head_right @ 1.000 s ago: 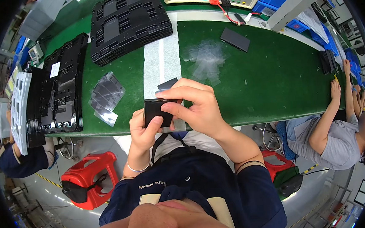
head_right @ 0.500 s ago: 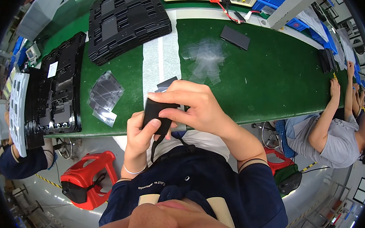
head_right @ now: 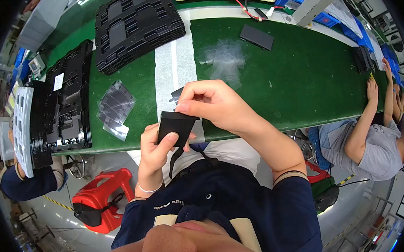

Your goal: The worker is applying adhesive strips and assembling small black electronic component cases on a production line.

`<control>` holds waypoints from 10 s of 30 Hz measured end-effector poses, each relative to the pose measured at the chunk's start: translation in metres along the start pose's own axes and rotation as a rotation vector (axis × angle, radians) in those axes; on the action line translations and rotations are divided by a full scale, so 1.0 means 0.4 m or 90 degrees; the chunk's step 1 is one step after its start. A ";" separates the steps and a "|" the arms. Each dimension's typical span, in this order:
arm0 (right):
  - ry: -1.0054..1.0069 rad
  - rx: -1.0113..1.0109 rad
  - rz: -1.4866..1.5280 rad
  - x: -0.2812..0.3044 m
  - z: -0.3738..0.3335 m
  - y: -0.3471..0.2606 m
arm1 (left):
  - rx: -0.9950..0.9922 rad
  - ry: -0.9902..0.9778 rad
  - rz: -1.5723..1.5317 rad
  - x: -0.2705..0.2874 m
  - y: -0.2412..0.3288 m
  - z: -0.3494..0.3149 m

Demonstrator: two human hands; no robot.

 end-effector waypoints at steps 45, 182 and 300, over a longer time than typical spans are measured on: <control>-0.024 -0.006 -0.222 0.040 0.059 -0.006 | 0.036 0.220 -0.191 -0.026 -0.049 0.009; 0.010 0.019 -0.076 0.149 0.066 -0.060 | 0.153 -0.159 0.032 -0.003 -0.027 0.175; -0.178 0.075 -0.824 0.155 0.023 -0.017 | -0.117 -0.205 0.659 0.051 -0.043 0.063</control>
Point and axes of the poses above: each hand's wrist, its own z-axis towards the middle knuckle, its own x-axis out of the back of the hand, y = z × x, the point moved 8 cm from there along z, towards the middle knuckle, and after that the axes turned 9 degrees about z, right-handed, at the moved point
